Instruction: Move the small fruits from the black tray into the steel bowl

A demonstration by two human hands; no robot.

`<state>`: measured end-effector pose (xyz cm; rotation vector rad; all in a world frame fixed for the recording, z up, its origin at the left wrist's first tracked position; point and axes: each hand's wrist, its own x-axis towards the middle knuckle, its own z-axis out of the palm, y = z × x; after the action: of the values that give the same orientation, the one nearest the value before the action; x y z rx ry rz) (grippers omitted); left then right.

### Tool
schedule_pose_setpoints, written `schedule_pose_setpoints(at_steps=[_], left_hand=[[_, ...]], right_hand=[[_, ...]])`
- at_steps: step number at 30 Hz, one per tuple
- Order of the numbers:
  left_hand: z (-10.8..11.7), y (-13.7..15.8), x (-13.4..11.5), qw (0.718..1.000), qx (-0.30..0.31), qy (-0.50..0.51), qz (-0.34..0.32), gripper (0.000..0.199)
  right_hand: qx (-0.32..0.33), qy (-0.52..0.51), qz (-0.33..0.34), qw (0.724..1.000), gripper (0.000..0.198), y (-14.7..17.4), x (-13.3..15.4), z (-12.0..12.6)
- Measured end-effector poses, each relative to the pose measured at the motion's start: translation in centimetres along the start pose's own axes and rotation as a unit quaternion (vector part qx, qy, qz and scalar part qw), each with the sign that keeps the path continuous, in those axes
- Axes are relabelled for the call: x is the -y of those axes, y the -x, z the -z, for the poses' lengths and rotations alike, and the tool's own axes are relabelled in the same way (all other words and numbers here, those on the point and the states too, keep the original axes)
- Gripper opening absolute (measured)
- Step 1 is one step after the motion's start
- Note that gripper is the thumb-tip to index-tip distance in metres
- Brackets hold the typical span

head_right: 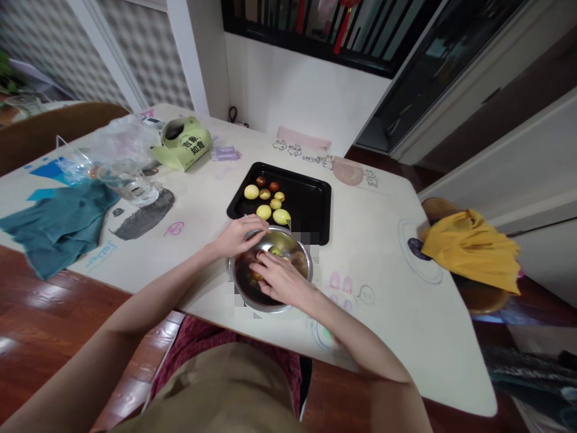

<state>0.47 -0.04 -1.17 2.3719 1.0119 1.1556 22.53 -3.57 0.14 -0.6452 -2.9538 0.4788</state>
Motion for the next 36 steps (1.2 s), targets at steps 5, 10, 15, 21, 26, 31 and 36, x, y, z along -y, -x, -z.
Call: schedule_pose_setpoints(at_steps=[5,10,15,21,26,31,36], left_hand=[[0.0,0.0,0.0,1.000,0.003,-0.007,0.004,0.024],[0.0,0.1,0.1,1.000,0.004,-0.016,0.000,0.023],[0.0,0.0,0.1,1.000,0.007,-0.013,-0.004,0.023],[-0.2,0.0,0.0,1.000,0.004,-0.014,-0.008,0.023],[-0.4,0.0,0.2,1.000,-0.002,-0.002,0.006,0.023],[-0.3,0.1,0.1,1.000,-0.010,-0.007,0.015,0.022],[-0.3,0.1,-0.1,1.000,-0.006,-0.013,0.000,0.022]], right_hand=[[-0.011,0.012,-0.005,1.000,0.033,0.0,-0.1,-0.4],[-0.030,0.029,-0.008,0.999,0.026,0.0,-0.2,-0.7],[-0.046,0.007,-0.001,0.999,0.035,0.0,-0.3,0.2],[-0.180,-0.034,-0.039,0.982,0.024,0.2,-2.7,3.8],[-0.279,-0.030,-0.109,0.954,0.025,-1.6,-9.1,5.7],[-0.248,-0.010,-0.126,0.961,0.038,-5.6,-15.6,5.4],[-0.179,-0.041,-0.078,0.980,0.053,-8.4,-18.4,3.5]])
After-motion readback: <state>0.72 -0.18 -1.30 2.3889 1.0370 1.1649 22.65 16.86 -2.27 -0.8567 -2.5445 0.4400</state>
